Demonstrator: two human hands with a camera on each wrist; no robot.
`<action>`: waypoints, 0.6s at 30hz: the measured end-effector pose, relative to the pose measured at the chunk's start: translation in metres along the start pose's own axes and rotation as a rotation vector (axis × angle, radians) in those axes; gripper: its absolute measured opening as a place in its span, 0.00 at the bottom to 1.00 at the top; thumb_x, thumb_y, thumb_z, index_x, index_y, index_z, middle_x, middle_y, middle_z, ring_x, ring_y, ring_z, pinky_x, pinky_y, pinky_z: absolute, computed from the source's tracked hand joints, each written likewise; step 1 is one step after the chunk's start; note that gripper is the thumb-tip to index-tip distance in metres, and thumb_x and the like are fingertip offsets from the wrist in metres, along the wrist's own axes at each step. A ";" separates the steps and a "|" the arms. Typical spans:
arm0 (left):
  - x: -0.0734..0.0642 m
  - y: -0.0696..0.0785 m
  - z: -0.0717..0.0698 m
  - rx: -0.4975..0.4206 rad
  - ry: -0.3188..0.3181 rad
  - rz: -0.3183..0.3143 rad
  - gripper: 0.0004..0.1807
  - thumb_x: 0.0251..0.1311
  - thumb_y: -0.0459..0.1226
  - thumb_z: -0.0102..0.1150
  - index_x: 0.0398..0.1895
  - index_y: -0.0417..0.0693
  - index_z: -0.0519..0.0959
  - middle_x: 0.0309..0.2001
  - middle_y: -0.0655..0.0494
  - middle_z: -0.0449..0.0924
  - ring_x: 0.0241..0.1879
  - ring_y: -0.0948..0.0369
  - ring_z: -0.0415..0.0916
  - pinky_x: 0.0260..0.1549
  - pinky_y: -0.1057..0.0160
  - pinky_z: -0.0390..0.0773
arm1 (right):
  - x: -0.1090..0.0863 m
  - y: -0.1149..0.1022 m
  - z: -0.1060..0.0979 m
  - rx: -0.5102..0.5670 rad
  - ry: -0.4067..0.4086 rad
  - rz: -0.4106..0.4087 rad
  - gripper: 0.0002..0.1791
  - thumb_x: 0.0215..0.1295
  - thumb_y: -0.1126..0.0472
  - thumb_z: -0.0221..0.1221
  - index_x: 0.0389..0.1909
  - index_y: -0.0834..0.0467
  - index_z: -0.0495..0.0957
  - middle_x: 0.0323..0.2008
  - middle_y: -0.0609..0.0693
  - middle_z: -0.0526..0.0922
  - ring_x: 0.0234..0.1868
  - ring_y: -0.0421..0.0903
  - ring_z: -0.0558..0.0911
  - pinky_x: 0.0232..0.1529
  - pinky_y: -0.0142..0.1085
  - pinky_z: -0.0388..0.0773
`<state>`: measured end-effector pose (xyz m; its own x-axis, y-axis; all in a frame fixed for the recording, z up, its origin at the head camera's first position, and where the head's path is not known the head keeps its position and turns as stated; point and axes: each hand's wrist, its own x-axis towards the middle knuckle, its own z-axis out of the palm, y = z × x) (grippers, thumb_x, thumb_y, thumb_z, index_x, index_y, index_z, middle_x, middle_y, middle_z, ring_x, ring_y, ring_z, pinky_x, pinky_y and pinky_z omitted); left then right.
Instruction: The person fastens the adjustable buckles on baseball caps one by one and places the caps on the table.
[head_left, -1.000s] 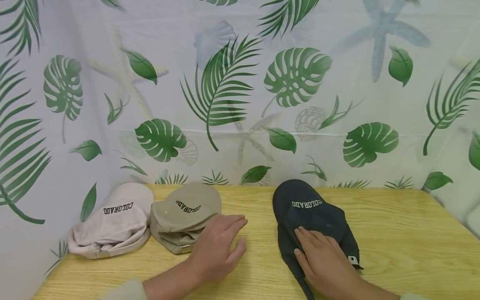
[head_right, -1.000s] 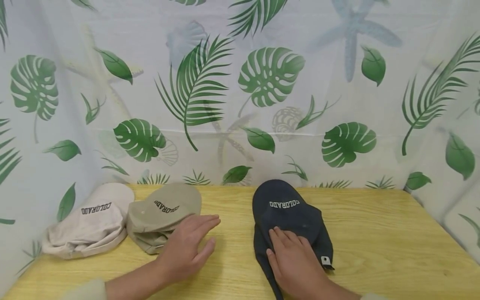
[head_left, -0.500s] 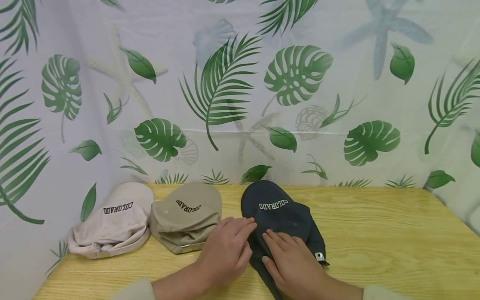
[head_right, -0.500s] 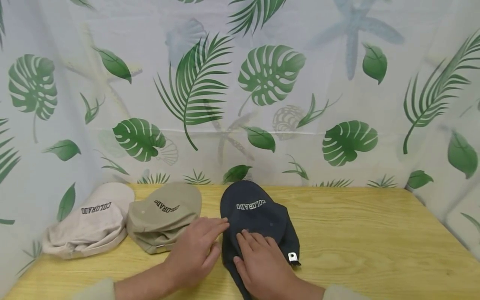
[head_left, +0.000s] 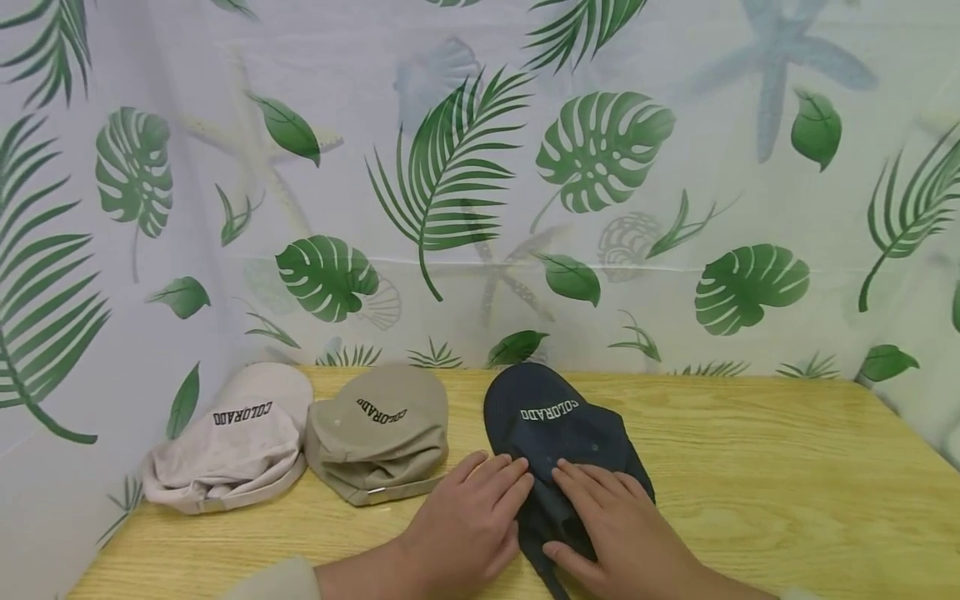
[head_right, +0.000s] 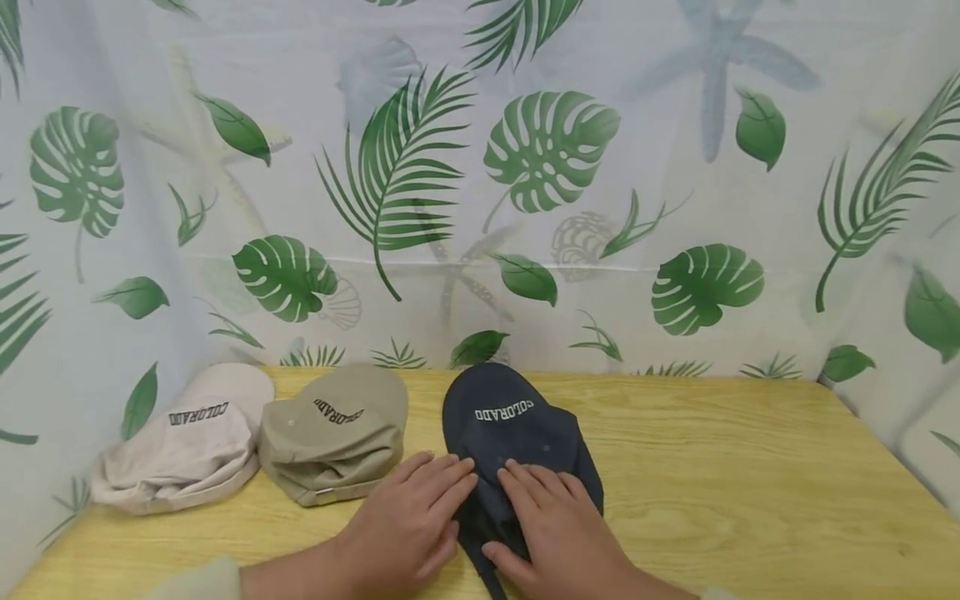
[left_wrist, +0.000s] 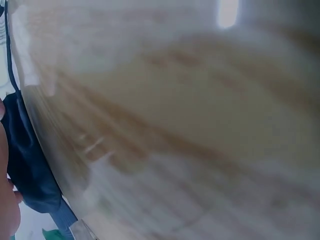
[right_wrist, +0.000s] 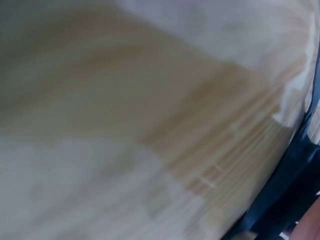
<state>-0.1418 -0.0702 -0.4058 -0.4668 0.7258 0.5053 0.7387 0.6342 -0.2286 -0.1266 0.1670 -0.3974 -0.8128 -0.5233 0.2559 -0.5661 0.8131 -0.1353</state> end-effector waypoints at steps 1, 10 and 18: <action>0.001 0.001 0.001 0.006 0.010 0.014 0.23 0.63 0.45 0.58 0.61 0.49 0.78 0.62 0.54 0.78 0.62 0.58 0.76 0.63 0.55 0.73 | -0.004 0.004 -0.001 -0.002 0.015 0.004 0.43 0.64 0.28 0.52 0.69 0.55 0.71 0.67 0.50 0.74 0.66 0.51 0.73 0.61 0.54 0.70; 0.008 0.014 0.003 -0.068 0.237 0.222 0.14 0.61 0.43 0.58 0.49 0.53 0.82 0.49 0.58 0.82 0.51 0.61 0.77 0.57 0.62 0.75 | -0.038 0.051 -0.010 -0.068 0.237 -0.022 0.23 0.62 0.50 0.65 0.56 0.53 0.79 0.59 0.48 0.78 0.58 0.49 0.77 0.50 0.54 0.76; 0.007 0.026 0.002 -0.369 0.091 0.554 0.11 0.74 0.38 0.47 0.52 0.49 0.77 0.47 0.60 0.78 0.47 0.67 0.72 0.57 0.75 0.69 | -0.056 0.078 -0.010 -0.123 0.185 -0.037 0.15 0.59 0.59 0.66 0.47 0.45 0.80 0.50 0.37 0.77 0.51 0.39 0.76 0.46 0.45 0.78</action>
<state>-0.1272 -0.0480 -0.4095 0.0604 0.8823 0.4667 0.9827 0.0296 -0.1830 -0.1242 0.2625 -0.4123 -0.7465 -0.5069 0.4310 -0.5647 0.8253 -0.0075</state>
